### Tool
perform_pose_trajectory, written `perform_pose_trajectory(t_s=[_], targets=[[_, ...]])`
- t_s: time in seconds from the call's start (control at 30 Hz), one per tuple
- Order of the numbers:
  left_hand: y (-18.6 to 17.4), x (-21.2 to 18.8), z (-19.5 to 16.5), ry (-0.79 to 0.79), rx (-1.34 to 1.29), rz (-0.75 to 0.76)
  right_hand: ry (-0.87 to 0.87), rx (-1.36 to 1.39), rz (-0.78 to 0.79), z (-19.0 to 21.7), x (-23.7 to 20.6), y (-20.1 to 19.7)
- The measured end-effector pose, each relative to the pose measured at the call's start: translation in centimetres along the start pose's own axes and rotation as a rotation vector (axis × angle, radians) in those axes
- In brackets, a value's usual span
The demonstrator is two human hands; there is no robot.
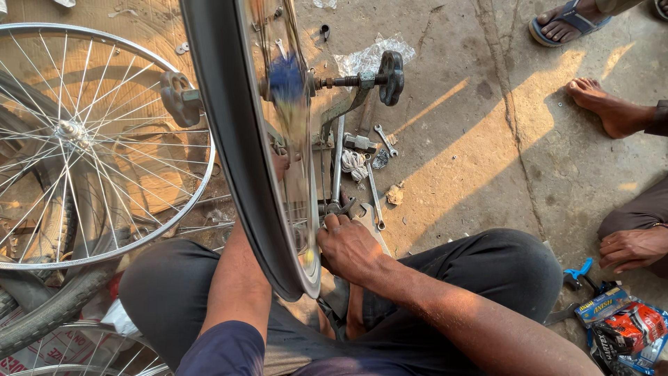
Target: The person removes a bicycle tire from a wheel rim, then places the wheel onto a truing stand. They adjust the stand's clamps to secure the wheel and spin it to check alignment.
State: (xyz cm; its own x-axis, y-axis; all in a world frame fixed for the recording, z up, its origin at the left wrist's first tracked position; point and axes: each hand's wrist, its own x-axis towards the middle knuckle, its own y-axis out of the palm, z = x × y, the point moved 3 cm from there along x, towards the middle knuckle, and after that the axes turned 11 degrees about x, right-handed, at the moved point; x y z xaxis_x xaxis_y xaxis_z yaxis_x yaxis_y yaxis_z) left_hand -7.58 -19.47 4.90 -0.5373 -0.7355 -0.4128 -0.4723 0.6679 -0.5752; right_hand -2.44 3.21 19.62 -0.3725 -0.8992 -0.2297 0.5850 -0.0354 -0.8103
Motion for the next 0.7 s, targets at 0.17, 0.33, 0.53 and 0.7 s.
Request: perform_pose_trajectory(t_s=[0.17, 0.33, 0.53, 0.7], targets=[[0.1, -0.4, 0.5, -0.03, -0.005, 0.017, 0.024, 0.06, -0.01, 0.3, -0.1, -0.3], [0.0, -0.4, 0.2, -0.029, -0.004, 0.033, 0.034, 0.055, -0.015, 0.4, -0.3, -0.5], [1.2, 0.2, 1.2, -0.018, -0.002, 0.063, -0.003, 0.052, -0.052, -0.4, -0.6, 0.5], [2.1, 1.2, 1.2, -0.009, -0.004, 0.083, -0.004, 0.054, -0.051, -0.9, -0.2, 1.0]])
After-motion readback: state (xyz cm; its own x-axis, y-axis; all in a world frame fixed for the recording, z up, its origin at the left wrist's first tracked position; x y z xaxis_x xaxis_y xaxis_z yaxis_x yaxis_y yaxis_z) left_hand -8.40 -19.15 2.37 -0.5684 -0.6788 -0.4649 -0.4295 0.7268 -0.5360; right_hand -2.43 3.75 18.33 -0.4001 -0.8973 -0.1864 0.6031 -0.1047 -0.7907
